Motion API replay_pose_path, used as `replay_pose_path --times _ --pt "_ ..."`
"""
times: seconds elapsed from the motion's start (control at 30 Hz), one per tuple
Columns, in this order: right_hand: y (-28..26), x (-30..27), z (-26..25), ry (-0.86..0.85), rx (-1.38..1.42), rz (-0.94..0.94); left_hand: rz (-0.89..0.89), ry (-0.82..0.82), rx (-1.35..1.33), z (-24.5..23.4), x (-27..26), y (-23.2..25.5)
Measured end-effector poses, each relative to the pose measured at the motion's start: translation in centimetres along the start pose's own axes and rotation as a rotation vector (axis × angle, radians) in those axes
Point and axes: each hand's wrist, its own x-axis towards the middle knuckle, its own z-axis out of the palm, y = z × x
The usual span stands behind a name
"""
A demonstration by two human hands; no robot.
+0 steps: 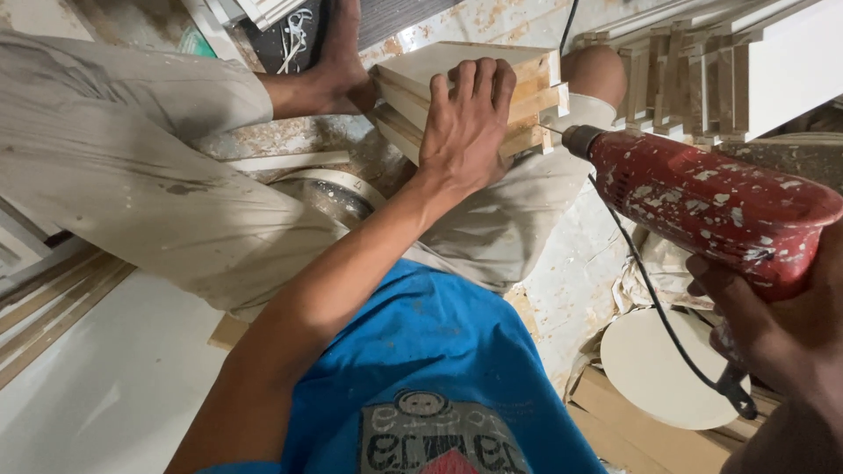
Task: The person sits on the floor and uses a red nail gun to fasten nails into a small wooden frame held between their legs. They then pick up a white rectangular frame and place it on top of the wooden structure before continuing to use the nail gun on the wooden frame.
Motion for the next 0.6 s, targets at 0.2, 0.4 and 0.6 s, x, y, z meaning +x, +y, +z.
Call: replay_pose_path --times 0.2,0.4,0.6 --pt "-1.7 0.2 0.5 0.013 0.008 0.132 -0.026 0.086 0.048 0.2 -0.2 0.1" --pt "-0.3 2.6 -0.8 -0.015 -0.334 -0.547 -0.039 0.092 0.075 -1.0 -0.3 -0.2" --pt "-4.0 3.5 1.6 -0.046 -0.564 -0.201 0.0 0.052 -0.001 -0.3 -0.1 -0.2"
